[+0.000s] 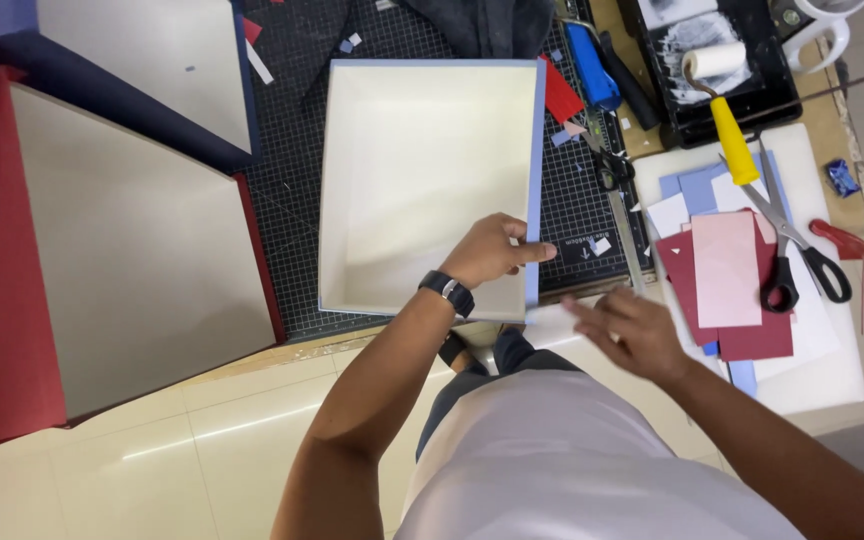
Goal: Applying glue to a box lid and covering it with decorative blue paper, including trimming edges with scissors.
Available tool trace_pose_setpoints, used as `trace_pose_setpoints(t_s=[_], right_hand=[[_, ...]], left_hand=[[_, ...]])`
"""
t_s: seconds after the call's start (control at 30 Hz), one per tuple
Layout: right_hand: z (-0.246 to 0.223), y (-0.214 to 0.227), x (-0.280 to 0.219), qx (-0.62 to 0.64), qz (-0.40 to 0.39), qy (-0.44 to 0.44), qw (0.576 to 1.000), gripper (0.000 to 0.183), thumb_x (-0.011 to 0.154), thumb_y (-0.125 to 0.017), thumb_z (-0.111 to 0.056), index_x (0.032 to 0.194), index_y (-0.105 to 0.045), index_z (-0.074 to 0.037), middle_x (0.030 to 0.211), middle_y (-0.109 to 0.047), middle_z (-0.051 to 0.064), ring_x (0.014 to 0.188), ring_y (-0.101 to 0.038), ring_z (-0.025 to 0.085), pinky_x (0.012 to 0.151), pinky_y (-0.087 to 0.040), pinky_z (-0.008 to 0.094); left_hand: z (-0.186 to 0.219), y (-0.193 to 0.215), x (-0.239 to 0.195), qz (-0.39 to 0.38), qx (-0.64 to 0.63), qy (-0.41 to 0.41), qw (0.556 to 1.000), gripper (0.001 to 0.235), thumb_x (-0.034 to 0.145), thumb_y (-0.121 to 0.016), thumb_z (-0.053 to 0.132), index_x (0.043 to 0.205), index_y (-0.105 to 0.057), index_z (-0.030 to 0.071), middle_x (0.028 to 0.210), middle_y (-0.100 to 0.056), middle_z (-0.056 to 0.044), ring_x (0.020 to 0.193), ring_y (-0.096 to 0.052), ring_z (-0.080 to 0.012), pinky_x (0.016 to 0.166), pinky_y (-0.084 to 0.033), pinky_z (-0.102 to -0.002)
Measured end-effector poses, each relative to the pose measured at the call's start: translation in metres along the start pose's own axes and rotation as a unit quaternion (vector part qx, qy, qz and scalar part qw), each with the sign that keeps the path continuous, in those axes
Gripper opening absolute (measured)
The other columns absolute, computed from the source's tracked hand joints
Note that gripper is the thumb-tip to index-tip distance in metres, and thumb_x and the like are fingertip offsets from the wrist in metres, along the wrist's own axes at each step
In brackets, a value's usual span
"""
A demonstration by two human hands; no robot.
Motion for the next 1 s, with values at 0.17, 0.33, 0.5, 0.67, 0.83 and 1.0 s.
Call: trace_pose_setpoints(t_s=[0.17,0.33,0.5,0.67,0.83,1.0], right_hand=[[0.002,0.000,0.012,0.027,-0.003,-0.024,0.999,0.031,0.089,-0.075,-0.027,0.119,-0.080,-0.023,0.080,-0.071,0.002,0.069,-0.066,0.026,0.062,-0.051,0.036],[0.056,-0.001,0.012,0.181,0.075,-0.142,0.970,0.023,0.096,-0.070,-0.008,0.118,-0.076,-0.005,0.111,-0.074,0.018,0.110,-0.070,0.035,0.093,-0.054,0.045],[0.094,-0.014,0.095,0.202,-0.002,-0.479,0.854,0.063,0.107,-0.043,-0.048,0.155,-0.045,-0.007,0.120,-0.051,0.018,0.099,-0.052,0.033,0.078,-0.044,0.045],[0.143,-0.057,0.154,0.295,0.043,-0.495,0.816,0.048,0.113,-0.043,-0.028,0.152,-0.044,-0.001,0.082,-0.067,0.010,0.058,-0.061,0.012,0.040,-0.050,0.025],[0.086,-0.028,0.234,0.107,-0.052,-0.366,0.923,0.049,0.113,-0.039,-0.034,0.155,-0.047,-0.012,0.098,-0.073,0.022,0.098,-0.071,0.039,0.080,-0.058,0.054],[0.129,-0.042,0.216,0.080,0.027,-0.369,0.925,0.043,0.111,-0.046,-0.036,0.148,-0.056,-0.016,0.118,-0.072,0.020,0.111,-0.069,0.038,0.093,-0.057,0.052]], left_hand=[[0.001,0.000,0.001,-0.009,0.020,-0.003,1.000,0.038,0.088,-0.079,0.031,0.086,-0.074,-0.007,0.086,-0.067,-0.022,0.073,-0.071,-0.0228,0.064,-0.065,-0.031],[0.055,0.014,-0.004,0.070,0.101,-0.014,0.992,0.052,0.080,-0.078,0.053,0.085,-0.070,0.002,0.137,-0.054,-0.043,0.114,-0.064,-0.0576,0.090,-0.057,-0.059],[0.062,0.042,0.046,0.171,-0.067,-0.053,0.982,0.036,0.084,-0.082,0.036,0.091,-0.066,0.004,0.135,-0.057,-0.030,0.108,-0.071,-0.0391,0.077,-0.065,-0.044],[0.033,0.044,0.071,0.130,-0.202,-0.047,0.969,0.029,0.086,-0.084,0.020,0.087,-0.062,0.002,0.134,-0.061,-0.021,0.111,-0.069,-0.0352,0.070,-0.070,-0.042],[0.036,0.041,0.065,0.117,-0.210,-0.037,0.970,0.030,0.085,-0.086,0.023,0.089,-0.064,0.003,0.135,-0.062,-0.018,0.112,-0.068,-0.0295,0.076,-0.069,-0.041],[0.020,0.037,0.079,0.118,-0.226,-0.048,0.966,0.023,0.086,-0.084,0.015,0.086,-0.065,0.003,0.127,-0.067,-0.017,0.110,-0.070,-0.0297,0.072,-0.069,-0.040]])
Point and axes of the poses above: each hand's wrist, its own x-axis towards the middle knuckle, its own y-axis out of the back of the hand, z = x × y, the point moved 6 cm from there along x, towards the middle knuckle
